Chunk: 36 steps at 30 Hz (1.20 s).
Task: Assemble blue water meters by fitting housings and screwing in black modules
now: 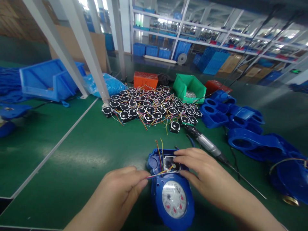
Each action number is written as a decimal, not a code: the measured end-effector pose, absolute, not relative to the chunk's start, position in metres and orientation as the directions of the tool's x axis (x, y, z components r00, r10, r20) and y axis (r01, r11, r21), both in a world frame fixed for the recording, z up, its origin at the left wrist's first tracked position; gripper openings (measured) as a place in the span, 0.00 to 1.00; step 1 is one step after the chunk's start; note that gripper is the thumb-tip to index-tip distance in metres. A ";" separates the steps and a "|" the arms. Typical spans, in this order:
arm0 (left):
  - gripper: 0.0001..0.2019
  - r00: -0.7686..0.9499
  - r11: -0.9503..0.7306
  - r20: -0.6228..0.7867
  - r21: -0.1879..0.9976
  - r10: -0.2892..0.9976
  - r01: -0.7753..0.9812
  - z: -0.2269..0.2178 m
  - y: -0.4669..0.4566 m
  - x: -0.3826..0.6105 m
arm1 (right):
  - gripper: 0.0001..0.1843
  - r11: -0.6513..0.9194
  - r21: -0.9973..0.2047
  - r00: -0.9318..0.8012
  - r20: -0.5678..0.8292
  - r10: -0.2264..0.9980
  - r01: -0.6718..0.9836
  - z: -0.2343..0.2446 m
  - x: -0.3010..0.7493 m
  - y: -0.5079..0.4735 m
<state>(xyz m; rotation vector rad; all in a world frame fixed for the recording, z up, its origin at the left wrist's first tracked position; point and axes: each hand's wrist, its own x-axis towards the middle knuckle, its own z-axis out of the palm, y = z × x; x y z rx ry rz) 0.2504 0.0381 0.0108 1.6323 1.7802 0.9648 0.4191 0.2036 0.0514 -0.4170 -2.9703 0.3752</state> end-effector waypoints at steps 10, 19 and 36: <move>0.14 -0.078 -0.096 0.364 0.435 0.928 0.895 0.057 0.104 0.255 | 0.16 0.722 -0.380 -0.696 0.230 0.680 0.579 0.015 0.459 0.231; 0.17 0.409 -0.280 -0.332 0.373 0.850 0.884 0.046 0.190 0.258 | 0.25 0.605 0.021 -0.605 0.051 0.795 0.796 -0.046 0.441 0.249; 0.13 0.355 0.023 -0.384 0.706 0.852 0.708 0.018 0.174 0.251 | 0.21 0.460 0.100 -0.460 -0.025 0.888 0.882 -0.005 0.450 0.315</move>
